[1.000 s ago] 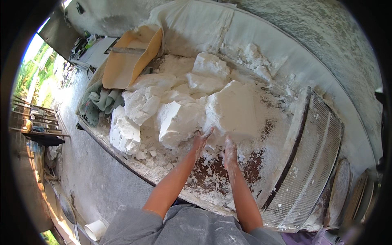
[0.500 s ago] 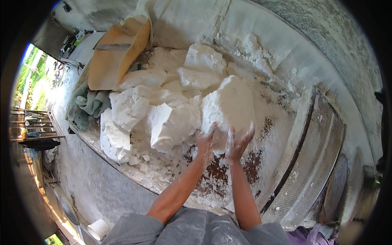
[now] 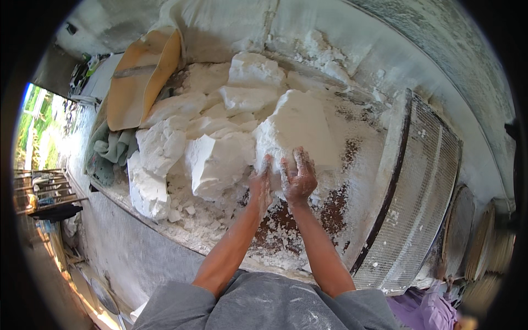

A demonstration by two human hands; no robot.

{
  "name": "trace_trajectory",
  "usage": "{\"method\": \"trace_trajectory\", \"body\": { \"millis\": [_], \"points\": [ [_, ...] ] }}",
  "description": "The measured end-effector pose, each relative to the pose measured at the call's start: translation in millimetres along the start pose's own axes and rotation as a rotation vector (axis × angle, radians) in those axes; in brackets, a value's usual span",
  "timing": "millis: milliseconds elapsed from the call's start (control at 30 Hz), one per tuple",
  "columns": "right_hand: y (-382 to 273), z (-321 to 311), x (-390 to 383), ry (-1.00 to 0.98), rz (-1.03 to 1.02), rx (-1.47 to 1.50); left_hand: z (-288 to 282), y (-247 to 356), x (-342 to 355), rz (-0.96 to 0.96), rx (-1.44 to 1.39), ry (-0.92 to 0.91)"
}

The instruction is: The person repeatedly picks up chunks of a white solid material and rubs them against a metal grater to produce fine particles. The person works continuously, handling multiple pieces and allowing the grated material to fall through the mesh.

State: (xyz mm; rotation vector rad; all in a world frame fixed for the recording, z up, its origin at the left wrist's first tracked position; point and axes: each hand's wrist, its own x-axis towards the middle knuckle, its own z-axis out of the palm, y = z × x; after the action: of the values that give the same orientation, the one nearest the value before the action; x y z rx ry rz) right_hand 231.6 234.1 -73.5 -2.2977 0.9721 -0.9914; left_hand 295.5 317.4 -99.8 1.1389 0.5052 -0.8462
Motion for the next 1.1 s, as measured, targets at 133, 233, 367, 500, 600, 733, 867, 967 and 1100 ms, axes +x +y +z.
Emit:
{"method": "trace_trajectory", "body": {
  "millis": [133,233,367,500,600,733,867,967,1100],
  "points": [
    [3.9,-11.3,-7.0,-0.028,0.067,0.072,2.4,-12.4,-30.9,0.097,-0.213,-0.01],
    [-7.2,-21.0,-38.1,-0.159,0.102,0.112,-30.8,-35.5,-60.5,0.071,-0.141,0.13],
    [-16.2,-31.2,-73.0,-0.408,0.094,0.039,-86.7,-61.2,-88.1,-0.07,-0.155,0.076],
    [-11.3,-37.8,-79.4,-0.534,0.348,0.118,-106.7,-66.8,-83.6,-0.264,-0.204,-0.066],
    [-12.4,-45.7,-84.1,-0.575,0.456,0.163,-103.8,-63.5,-81.0,-0.243,-0.245,-0.184],
    [-25.4,-81.0,-93.5,-0.32,0.382,0.104,-82.7,-51.2,-115.4,-0.2,-0.187,-0.245],
    [-24.9,-164.2,-67.9,-0.071,0.328,0.234,-15.8,-32.4,-177.4,-0.005,-0.086,-0.439],
    [-18.6,-246.5,-37.7,0.186,0.212,0.166,57.1,-32.3,-221.1,0.139,-0.053,-0.682],
    [12.8,-354.6,-15.6,0.321,0.297,0.523,133.1,-81.6,-270.5,0.415,0.118,-0.913]
  ]
}}
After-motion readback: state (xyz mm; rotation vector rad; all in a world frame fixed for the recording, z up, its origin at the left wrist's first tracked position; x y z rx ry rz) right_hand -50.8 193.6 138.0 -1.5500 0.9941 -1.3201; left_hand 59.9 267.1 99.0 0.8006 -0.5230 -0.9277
